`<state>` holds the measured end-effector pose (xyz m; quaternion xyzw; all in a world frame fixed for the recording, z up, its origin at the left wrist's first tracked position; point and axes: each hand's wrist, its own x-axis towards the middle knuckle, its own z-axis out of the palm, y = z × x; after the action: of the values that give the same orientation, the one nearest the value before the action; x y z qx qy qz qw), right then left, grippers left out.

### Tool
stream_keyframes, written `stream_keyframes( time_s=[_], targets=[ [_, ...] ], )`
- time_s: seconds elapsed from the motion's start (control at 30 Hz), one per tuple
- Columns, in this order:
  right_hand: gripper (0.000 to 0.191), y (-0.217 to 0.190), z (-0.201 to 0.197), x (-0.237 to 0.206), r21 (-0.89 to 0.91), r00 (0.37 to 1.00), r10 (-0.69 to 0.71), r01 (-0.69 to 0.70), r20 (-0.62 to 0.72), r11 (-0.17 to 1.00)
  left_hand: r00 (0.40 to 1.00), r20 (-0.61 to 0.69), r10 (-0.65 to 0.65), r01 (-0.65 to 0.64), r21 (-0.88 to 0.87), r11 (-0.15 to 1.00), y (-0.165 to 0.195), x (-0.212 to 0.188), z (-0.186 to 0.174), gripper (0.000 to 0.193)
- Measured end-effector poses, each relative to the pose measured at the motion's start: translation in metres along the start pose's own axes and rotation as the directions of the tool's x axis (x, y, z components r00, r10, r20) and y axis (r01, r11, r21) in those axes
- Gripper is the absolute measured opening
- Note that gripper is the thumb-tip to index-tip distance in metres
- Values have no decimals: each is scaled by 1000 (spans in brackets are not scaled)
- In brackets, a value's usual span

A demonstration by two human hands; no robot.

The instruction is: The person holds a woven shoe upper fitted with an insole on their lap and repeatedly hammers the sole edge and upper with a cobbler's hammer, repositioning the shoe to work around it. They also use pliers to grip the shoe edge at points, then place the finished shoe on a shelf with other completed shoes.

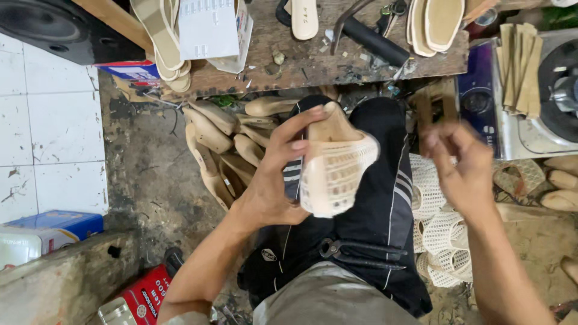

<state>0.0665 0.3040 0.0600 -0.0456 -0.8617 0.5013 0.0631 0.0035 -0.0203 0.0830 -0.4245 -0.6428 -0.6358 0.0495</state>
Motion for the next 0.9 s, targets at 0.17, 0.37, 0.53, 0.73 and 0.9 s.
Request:
stream_keyframes(
  time_s=[0.17, 0.37, 0.53, 0.73, 0.9],
  targets=[
    [20, -24, 31, -111, -400, 912, 232, -83, 340, 913, 946, 292, -142, -6, 451, 893, -22, 74, 46, 83],
    [51, -25, 81, -171, -588, 909, 188, 75, 373, 805, 803, 384, -455, 86, 681, 727, -95, 82, 95, 70],
    [29, -3, 70, -175, -475, 786, 362, -101, 501, 874, 794, 311, -523, 226, 647, 728, -101, 41, 34, 56],
    [18, 11, 68, -125, 426, 868, 109, -343, 484, 837, 900, 244, -360, 176, 552, 815, -91, 16, 14, 40],
    [14, 12, 89, -79, 513, 822, 306, -546, 480, 662, 934, 191, -301, 113, 642, 758, -86, 7, 24, 48]
  ],
)
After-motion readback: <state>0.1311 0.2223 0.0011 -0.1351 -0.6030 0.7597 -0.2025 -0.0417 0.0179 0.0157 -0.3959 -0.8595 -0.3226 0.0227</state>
